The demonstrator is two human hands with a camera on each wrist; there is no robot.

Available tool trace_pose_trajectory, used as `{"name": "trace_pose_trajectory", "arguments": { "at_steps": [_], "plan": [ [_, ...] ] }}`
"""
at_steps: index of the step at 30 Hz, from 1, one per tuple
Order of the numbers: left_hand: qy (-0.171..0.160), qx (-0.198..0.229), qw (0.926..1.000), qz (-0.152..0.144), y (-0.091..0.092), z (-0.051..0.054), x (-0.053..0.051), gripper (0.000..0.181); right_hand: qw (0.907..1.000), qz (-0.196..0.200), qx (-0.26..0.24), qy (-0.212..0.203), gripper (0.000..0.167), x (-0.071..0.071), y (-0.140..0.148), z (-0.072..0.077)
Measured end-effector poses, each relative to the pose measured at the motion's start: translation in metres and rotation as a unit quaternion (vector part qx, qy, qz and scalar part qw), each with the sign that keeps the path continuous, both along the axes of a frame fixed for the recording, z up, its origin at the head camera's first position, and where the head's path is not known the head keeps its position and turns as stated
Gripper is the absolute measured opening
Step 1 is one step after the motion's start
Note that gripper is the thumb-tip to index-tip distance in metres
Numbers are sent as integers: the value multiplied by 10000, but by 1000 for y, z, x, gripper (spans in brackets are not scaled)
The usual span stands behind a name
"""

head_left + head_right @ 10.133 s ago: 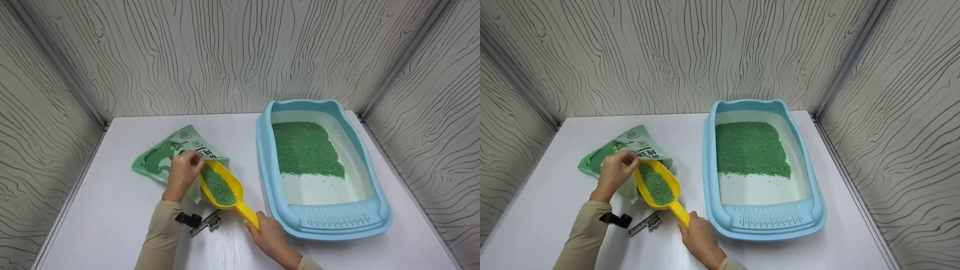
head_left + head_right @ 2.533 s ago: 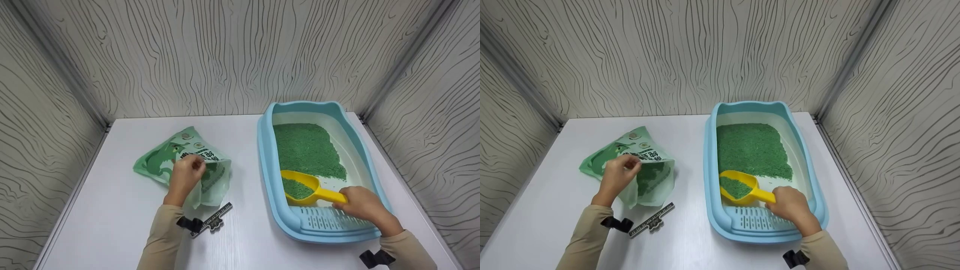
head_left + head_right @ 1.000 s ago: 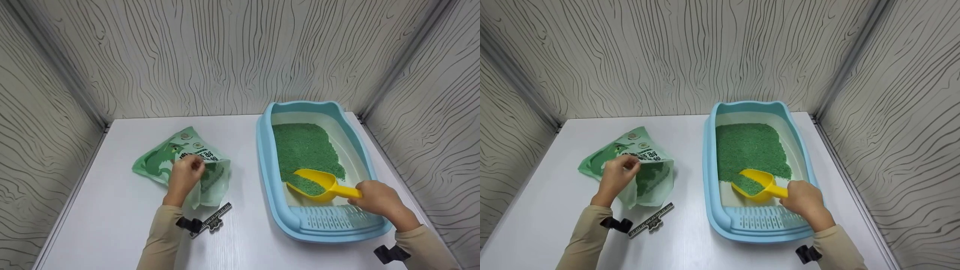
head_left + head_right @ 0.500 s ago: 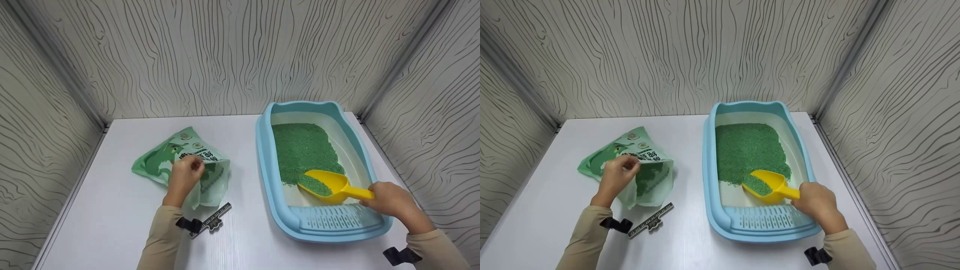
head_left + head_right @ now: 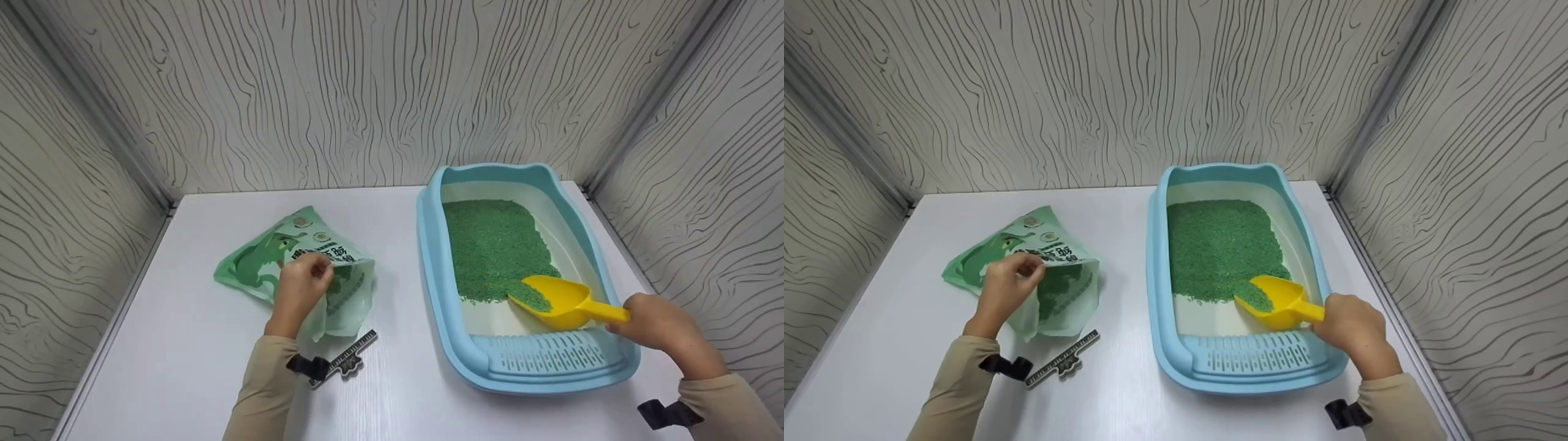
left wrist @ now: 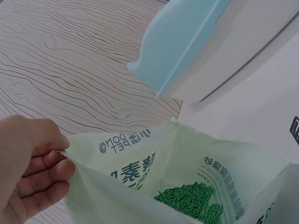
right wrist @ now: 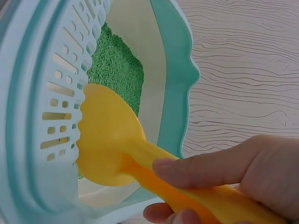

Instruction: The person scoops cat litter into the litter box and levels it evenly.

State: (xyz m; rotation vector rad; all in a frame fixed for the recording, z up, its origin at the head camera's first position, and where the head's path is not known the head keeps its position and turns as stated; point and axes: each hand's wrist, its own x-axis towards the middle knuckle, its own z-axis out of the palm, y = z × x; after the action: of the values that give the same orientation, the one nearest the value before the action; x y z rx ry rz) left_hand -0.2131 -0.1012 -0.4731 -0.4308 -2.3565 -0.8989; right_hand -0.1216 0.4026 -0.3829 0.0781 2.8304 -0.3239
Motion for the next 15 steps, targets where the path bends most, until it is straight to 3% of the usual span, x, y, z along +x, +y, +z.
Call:
{"name": "trace_pose_trajectory", "arguments": {
  "at_steps": [8, 15],
  "plan": [
    [31, -9, 10000, 41, -1, 0, -1, 4, 9994, -154, -170, -277, 31, 0, -1, 9],
    [-42, -59, 9999, 115, -2, 3, 2, 3, 9985, -231, -21, -492, 30, -4, -10, 20]
  ]
}}
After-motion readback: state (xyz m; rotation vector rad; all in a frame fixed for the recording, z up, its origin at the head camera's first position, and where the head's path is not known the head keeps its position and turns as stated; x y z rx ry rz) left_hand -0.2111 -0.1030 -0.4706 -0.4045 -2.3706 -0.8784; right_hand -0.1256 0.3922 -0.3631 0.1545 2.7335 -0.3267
